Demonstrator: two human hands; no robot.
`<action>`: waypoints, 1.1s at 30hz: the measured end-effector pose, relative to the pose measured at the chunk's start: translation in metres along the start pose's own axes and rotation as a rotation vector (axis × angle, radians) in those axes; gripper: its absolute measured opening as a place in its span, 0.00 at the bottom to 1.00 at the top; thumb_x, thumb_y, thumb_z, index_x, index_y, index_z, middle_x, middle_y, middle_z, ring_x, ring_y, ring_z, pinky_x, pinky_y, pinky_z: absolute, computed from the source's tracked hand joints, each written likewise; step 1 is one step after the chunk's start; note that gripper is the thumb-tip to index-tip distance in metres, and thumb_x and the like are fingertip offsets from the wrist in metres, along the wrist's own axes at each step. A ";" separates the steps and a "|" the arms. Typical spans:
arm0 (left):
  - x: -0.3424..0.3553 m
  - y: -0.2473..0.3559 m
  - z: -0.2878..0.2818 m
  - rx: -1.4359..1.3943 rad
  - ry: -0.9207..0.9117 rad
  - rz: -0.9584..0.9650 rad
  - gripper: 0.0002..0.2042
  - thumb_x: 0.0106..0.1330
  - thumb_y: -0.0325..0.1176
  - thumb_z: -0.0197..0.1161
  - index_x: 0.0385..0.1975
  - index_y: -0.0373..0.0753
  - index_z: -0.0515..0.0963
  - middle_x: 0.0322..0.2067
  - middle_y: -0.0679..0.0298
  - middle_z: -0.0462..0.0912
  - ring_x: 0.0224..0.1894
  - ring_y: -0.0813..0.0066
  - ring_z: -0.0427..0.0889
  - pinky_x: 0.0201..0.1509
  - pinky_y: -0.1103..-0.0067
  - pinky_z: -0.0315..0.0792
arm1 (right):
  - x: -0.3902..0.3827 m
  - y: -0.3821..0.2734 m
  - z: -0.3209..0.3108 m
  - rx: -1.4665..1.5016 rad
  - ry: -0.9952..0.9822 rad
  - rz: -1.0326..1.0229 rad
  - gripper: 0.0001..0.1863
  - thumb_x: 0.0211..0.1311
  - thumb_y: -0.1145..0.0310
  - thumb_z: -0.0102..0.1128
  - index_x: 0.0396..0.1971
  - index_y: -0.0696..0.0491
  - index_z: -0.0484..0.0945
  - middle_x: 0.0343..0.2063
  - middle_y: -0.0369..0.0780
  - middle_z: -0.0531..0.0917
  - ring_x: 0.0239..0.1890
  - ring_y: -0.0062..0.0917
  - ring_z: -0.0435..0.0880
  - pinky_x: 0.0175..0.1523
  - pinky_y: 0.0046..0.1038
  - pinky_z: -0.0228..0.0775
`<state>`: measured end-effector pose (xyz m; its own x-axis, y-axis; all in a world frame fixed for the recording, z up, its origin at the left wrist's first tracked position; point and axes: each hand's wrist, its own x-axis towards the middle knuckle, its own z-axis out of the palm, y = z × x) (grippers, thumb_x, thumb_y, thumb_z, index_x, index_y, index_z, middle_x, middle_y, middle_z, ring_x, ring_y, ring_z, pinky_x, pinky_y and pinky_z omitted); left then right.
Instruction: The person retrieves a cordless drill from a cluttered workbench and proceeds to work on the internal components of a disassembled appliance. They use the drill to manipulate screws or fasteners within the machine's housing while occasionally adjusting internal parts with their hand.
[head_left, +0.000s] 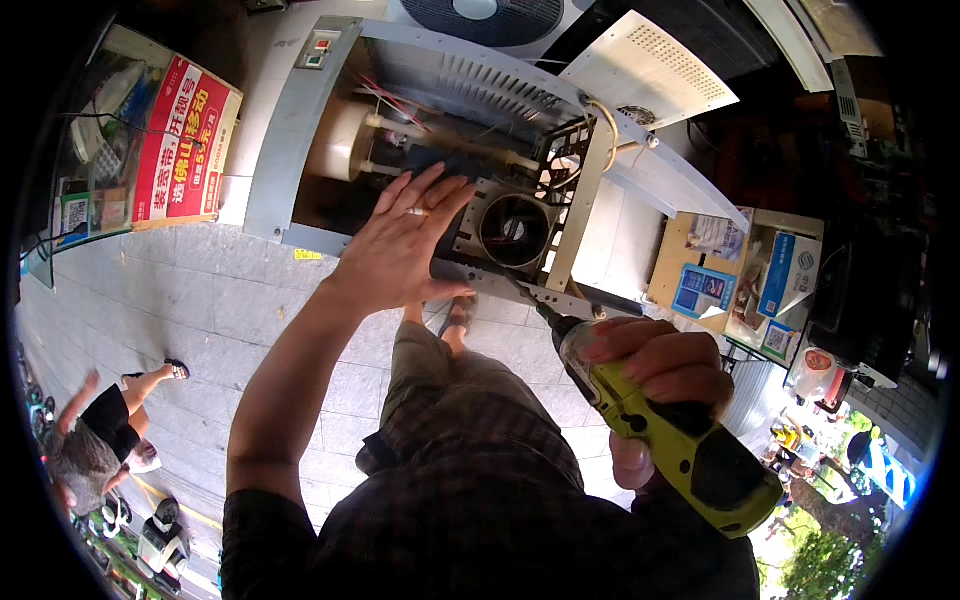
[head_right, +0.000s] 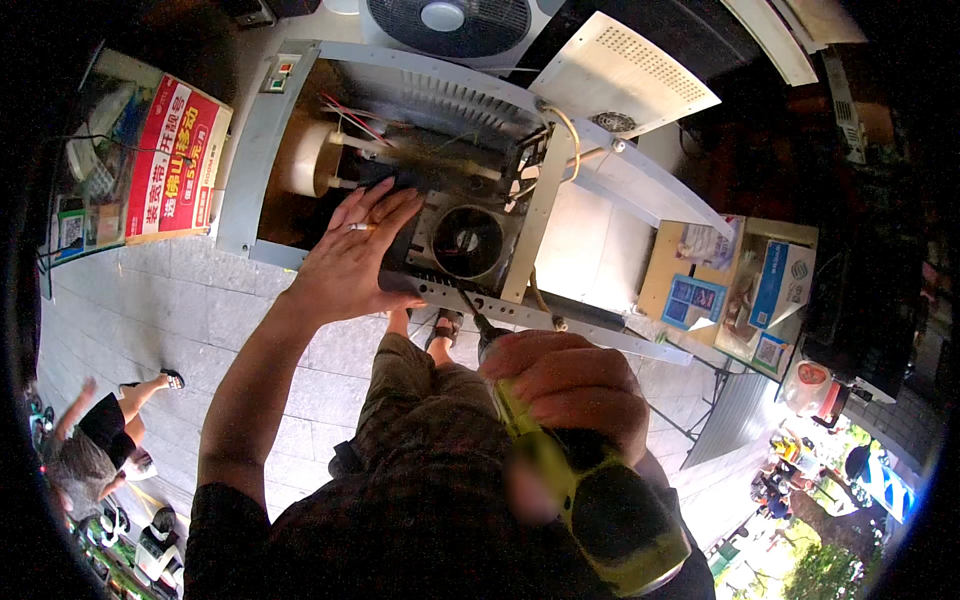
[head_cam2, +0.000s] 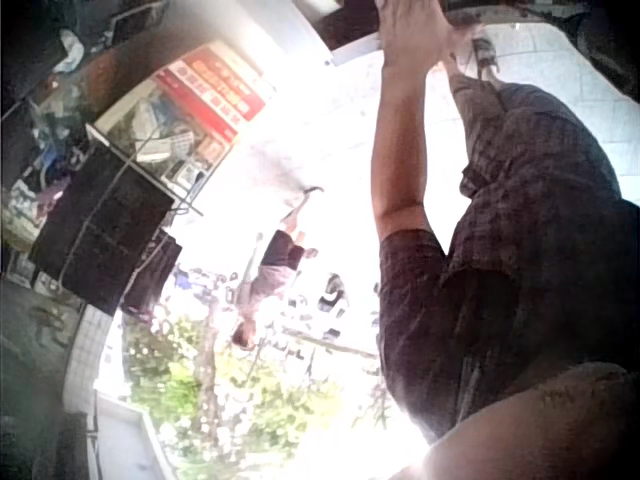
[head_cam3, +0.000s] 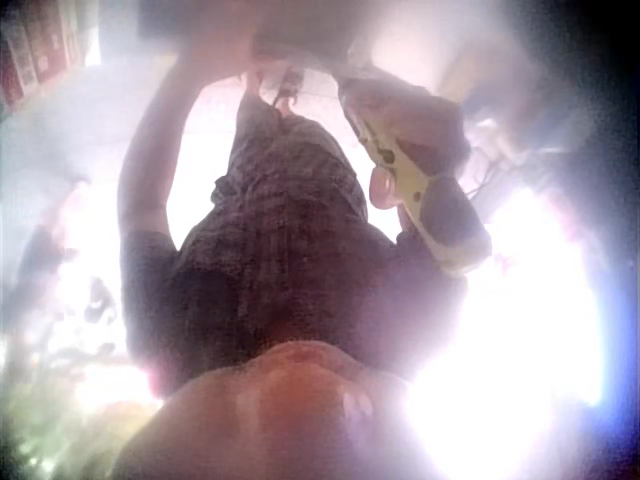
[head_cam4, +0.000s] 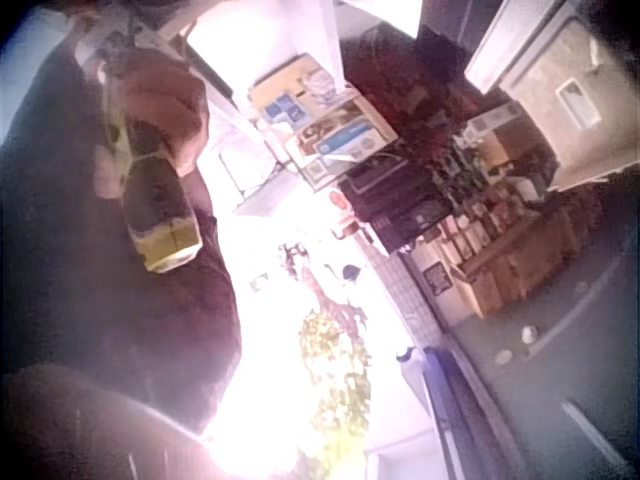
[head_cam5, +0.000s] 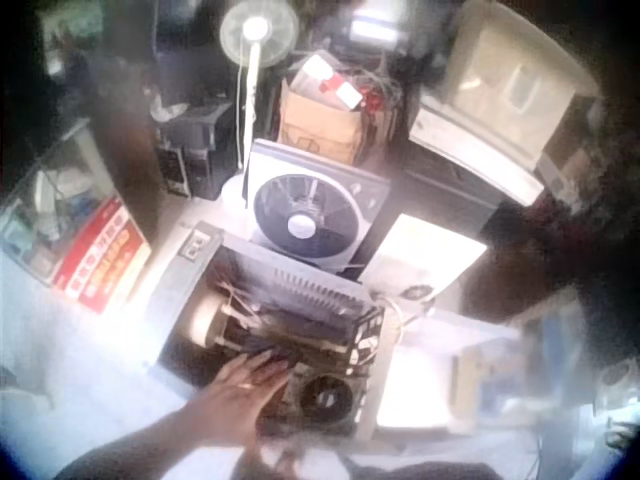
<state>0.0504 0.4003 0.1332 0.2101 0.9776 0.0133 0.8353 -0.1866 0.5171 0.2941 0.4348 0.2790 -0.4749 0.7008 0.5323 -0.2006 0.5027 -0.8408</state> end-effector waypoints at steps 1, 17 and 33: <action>0.000 0.000 0.000 0.018 -0.009 -0.003 0.56 0.48 0.62 0.76 0.74 0.40 0.54 0.72 0.58 0.63 0.77 0.55 0.52 0.81 0.58 0.43 | 0.000 -0.001 -0.004 0.004 -0.031 0.016 0.21 0.62 0.61 0.71 0.43 0.55 0.69 0.37 0.44 0.75 0.38 0.41 0.85 0.41 0.41 0.83; 0.008 -0.010 -0.005 -0.114 -0.037 -0.144 0.50 0.55 0.50 0.76 0.74 0.39 0.55 0.72 0.54 0.61 0.77 0.55 0.54 0.80 0.59 0.46 | 0.001 0.006 -0.030 0.015 -0.114 0.086 0.25 0.59 0.57 0.71 0.46 0.53 0.66 0.41 0.43 0.72 0.41 0.38 0.86 0.51 0.44 0.81; 0.031 0.006 0.002 -0.005 0.042 -0.266 0.50 0.53 0.45 0.78 0.74 0.43 0.55 0.74 0.59 0.58 0.77 0.54 0.53 0.80 0.57 0.48 | -0.008 0.007 -0.050 0.025 0.023 0.050 0.26 0.63 0.53 0.70 0.47 0.53 0.66 0.43 0.42 0.71 0.43 0.36 0.85 0.53 0.44 0.82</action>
<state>0.0632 0.4291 0.1347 -0.0375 0.9954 -0.0884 0.8560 0.0776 0.5111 0.3395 0.4578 0.2735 -0.4652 0.7362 0.4914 -0.1985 0.4543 -0.8685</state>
